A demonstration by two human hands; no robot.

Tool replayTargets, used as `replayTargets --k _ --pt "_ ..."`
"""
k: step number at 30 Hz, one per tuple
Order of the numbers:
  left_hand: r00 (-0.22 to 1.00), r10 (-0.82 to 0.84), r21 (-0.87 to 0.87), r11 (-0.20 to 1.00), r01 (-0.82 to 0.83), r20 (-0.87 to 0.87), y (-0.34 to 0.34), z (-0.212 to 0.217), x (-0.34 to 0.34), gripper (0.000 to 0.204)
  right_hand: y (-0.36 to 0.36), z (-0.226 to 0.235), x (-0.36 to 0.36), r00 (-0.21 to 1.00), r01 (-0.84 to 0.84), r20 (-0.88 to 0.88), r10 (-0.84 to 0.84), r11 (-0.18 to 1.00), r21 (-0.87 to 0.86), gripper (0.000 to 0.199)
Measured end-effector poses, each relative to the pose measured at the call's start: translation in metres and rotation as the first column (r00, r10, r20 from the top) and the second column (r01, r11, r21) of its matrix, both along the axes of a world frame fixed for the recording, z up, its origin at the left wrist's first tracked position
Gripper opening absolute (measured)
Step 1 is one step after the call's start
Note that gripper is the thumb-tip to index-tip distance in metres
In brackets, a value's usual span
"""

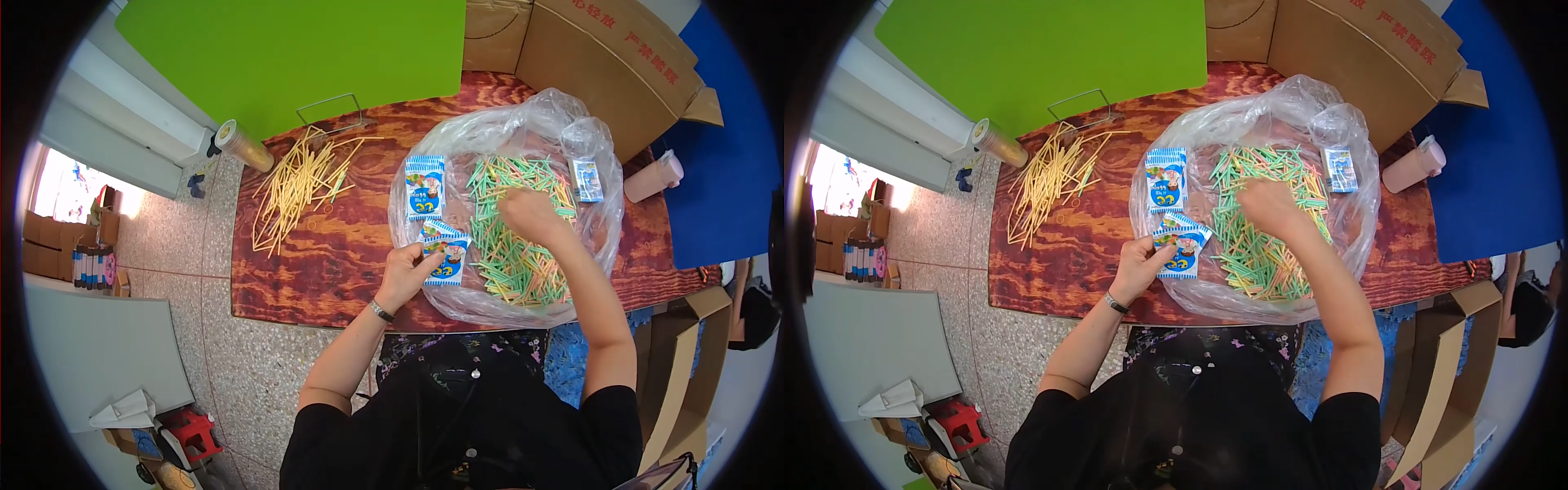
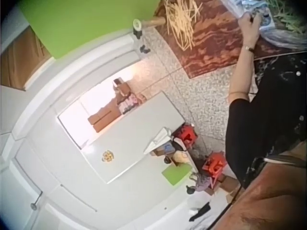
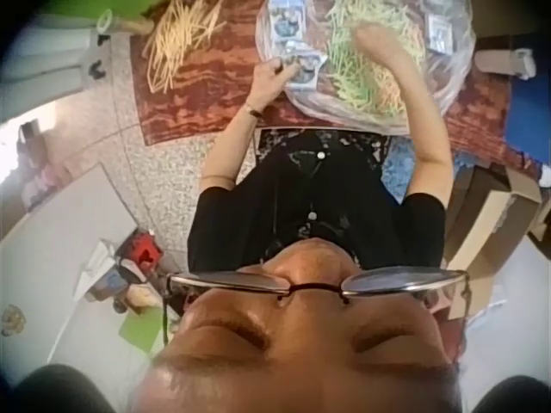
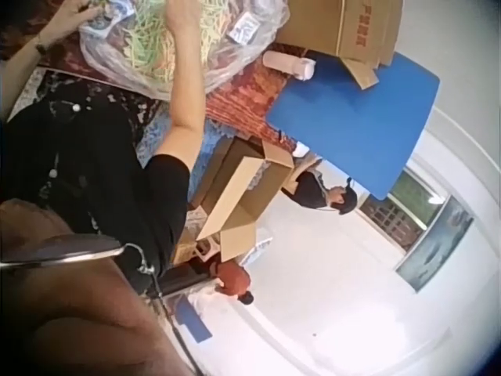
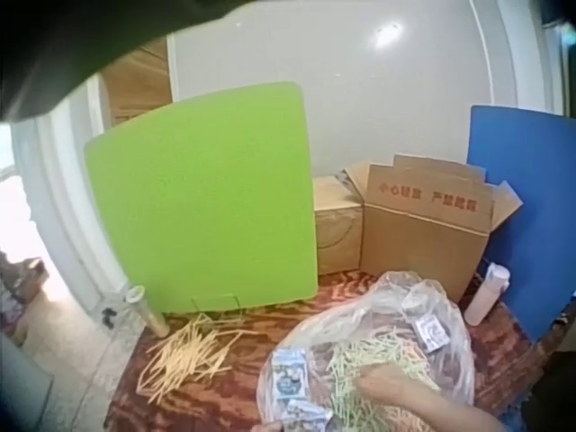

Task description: Packing colorful plastic sticks from a large container into small blue plastic bags.

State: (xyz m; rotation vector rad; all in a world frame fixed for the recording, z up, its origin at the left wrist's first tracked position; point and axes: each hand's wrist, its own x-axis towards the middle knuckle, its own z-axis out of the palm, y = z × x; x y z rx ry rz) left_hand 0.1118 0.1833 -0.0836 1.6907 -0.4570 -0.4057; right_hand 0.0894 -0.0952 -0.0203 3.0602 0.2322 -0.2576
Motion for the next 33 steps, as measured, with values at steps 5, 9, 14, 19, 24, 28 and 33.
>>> replayTargets --k 5,9,14,19,24,28,33 --pt "0.981 -0.170 -0.059 0.985 0.165 -0.092 -0.019 0.004 -0.007 0.023 0.041 0.032 -0.034 0.970 -0.188 0.241 0.017 0.678 0.710 0.022" --pt "0.955 -0.282 0.009 0.959 0.284 -0.091 -0.029 0.034 -0.015 0.018 0.048 0.026 -0.051 0.992 -0.088 0.130 -0.001 0.730 0.678 0.022" --pt "0.974 -0.223 0.058 0.974 0.221 0.028 -0.032 0.029 -0.014 0.018 0.045 0.029 -0.055 0.976 -0.187 0.216 0.027 0.610 0.770 0.018" --pt "0.987 -0.112 0.055 0.993 0.106 0.117 -0.035 0.018 -0.011 0.030 0.011 0.035 -0.010 0.978 -0.208 0.163 0.129 0.605 0.768 0.020" --pt "0.986 -0.114 0.118 0.988 0.100 0.118 -0.043 0.012 -0.010 0.035 -0.017 -0.018 0.090 0.917 -0.356 0.206 0.341 0.934 0.039 0.015" --pt "0.989 -0.101 0.085 0.992 0.093 0.106 -0.041 0.009 -0.009 0.036 -0.019 -0.038 0.110 0.877 -0.475 -0.033 0.479 0.856 -0.203 0.011" --pt "0.985 -0.099 0.112 0.990 0.083 0.143 -0.034 -0.003 -0.008 0.039 -0.036 -0.043 0.115 0.772 -0.612 0.016 0.636 0.750 -0.250 0.008"
